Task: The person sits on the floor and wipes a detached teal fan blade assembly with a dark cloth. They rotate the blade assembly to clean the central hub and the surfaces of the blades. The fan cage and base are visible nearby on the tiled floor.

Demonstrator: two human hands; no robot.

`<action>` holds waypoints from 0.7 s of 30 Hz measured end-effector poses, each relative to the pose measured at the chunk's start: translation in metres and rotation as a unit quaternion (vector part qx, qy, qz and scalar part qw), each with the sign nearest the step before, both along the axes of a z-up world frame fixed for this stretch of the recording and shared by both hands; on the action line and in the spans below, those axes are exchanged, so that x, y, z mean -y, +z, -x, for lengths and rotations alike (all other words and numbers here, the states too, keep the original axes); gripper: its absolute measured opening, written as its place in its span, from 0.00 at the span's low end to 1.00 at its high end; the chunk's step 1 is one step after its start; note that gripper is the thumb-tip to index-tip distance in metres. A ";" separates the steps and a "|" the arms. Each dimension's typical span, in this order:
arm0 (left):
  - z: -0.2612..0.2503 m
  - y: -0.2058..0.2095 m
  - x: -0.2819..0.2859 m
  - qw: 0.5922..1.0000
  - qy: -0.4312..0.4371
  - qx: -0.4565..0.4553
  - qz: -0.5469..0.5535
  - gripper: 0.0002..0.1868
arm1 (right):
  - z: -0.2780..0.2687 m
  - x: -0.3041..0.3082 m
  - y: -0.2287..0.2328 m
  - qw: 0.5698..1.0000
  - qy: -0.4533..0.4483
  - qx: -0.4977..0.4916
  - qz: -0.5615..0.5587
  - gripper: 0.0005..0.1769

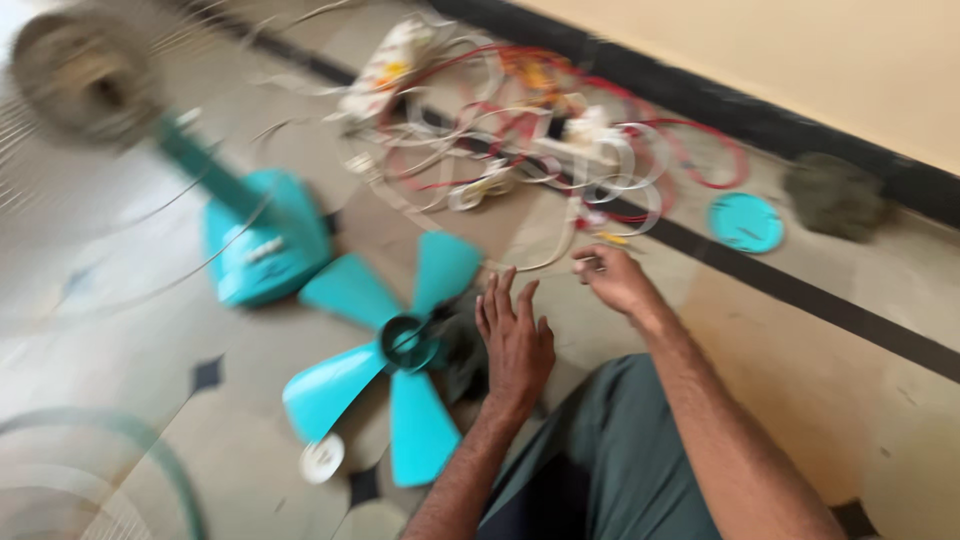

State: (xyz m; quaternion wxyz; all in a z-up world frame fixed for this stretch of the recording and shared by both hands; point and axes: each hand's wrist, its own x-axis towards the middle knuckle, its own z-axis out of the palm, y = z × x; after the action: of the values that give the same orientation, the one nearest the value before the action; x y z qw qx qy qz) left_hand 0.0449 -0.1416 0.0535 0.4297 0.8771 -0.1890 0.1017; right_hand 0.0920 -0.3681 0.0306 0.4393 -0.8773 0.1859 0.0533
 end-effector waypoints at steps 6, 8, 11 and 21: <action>-0.026 0.026 0.110 0.995 -0.094 0.034 0.003 0.38 | 0.024 0.070 0.005 0.987 -0.063 0.135 0.059 0.17; -0.030 0.032 0.148 0.991 -0.121 0.052 0.001 0.40 | 0.034 0.095 0.016 0.974 -0.073 0.191 0.097 0.18; -0.035 0.038 0.197 0.986 -0.158 0.051 -0.014 0.42 | 0.044 0.129 0.035 0.953 -0.104 0.226 0.172 0.20; -0.037 0.035 0.353 0.971 -0.231 0.067 -0.003 0.39 | 0.066 0.249 0.058 0.927 -0.199 0.229 0.221 0.22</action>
State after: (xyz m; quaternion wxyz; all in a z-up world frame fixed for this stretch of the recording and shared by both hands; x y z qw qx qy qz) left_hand 0.0814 -0.4942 0.0884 0.4257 0.8021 -0.4148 0.0577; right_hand 0.0259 -0.6173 0.0884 0.2661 -0.8856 0.2580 -0.2798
